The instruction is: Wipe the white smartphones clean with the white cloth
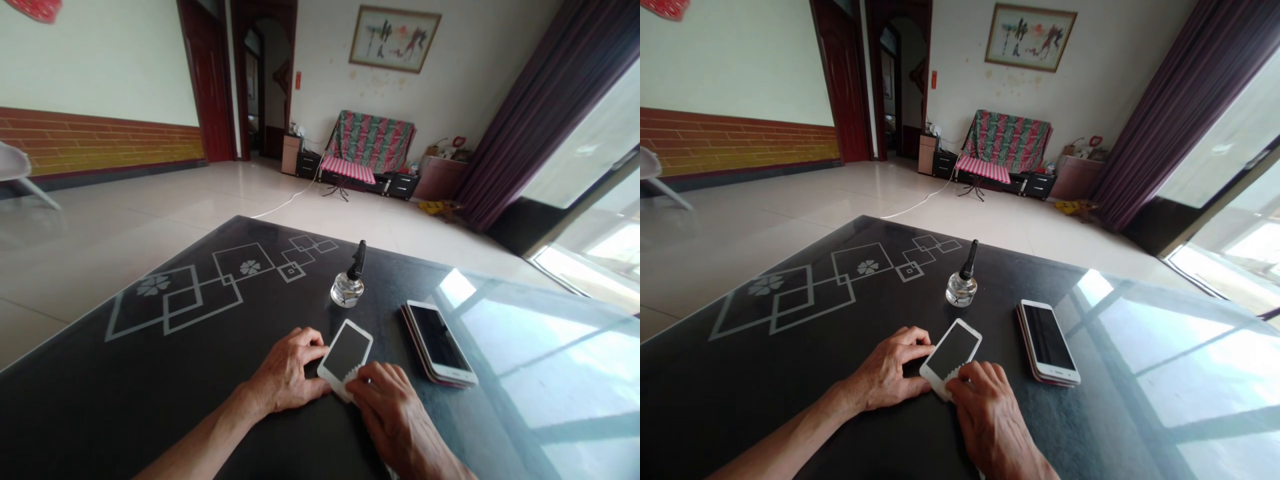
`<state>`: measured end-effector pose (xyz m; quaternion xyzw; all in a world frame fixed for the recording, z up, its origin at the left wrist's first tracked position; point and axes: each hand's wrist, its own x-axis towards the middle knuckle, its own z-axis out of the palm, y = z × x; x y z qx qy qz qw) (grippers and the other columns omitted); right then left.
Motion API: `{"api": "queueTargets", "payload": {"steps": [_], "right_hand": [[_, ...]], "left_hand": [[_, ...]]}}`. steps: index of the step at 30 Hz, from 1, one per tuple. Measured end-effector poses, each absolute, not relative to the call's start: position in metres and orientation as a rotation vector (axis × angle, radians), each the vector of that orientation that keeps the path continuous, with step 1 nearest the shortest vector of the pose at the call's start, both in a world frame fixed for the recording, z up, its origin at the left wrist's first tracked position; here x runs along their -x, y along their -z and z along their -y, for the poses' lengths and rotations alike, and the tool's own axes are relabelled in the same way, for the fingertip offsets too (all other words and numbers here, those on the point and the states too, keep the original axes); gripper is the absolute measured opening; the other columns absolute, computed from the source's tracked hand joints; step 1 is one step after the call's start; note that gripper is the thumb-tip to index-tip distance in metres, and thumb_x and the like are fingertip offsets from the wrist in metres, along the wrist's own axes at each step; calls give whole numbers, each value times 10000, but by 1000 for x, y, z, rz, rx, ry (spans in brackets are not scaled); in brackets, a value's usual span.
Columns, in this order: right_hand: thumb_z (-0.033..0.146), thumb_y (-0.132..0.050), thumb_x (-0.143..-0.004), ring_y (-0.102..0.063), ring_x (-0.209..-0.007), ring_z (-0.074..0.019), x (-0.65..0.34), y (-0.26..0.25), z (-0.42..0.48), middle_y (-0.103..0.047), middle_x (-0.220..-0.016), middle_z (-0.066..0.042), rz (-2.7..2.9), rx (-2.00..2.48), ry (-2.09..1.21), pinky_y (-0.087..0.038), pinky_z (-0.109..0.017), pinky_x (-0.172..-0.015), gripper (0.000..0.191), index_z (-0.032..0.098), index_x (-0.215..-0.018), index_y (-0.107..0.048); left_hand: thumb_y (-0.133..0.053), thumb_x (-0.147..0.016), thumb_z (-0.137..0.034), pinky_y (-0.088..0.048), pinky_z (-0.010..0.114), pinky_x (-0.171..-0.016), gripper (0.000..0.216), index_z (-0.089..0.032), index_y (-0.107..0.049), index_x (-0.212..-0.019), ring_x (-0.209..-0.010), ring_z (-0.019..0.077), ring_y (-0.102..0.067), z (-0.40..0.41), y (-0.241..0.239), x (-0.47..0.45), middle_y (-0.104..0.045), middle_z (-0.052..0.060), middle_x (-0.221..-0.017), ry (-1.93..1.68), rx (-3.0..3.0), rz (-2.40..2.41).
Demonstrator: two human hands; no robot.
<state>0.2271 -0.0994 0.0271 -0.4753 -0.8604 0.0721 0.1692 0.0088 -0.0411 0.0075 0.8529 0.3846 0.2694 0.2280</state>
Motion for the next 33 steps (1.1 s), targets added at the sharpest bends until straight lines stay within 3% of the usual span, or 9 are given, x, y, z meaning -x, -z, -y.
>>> {"api": "queueTargets", "payload": {"steps": [12,25,33], "right_hand": [[292,-436,-945,-531,-780,-146,-246,-19,27,-581,-867,-43,2291,1554,122,-362,-293,-752,266,222,-938,-692],[157,-467,-883,-520,-783,-164,-214,-29,98,-586,-895,-40,2421,1360,-137,-398,-303,-721,211,248,-935,-650],[253,-448,-931,-535,-791,-163,-237,-20,53,-591,-887,-51,2324,1475,61,-372,-310,-748,228,237,-955,-674]], "left_hand": [[-719,-693,-328,-451,313,-838,303,-265,-679,-986,-908,192,-536,41,-9,-9,-573,7,-1043,-718,-2333,-1068],[-708,-701,-355,-463,315,-819,305,-272,-683,-994,-885,195,-539,41,-4,-10,-587,15,-1019,-767,-2339,-1064],[-697,-719,-398,-461,308,-817,286,-269,-685,-973,-879,190,-541,41,-5,-10,-581,11,-1010,-759,-2339,-1056]]}}
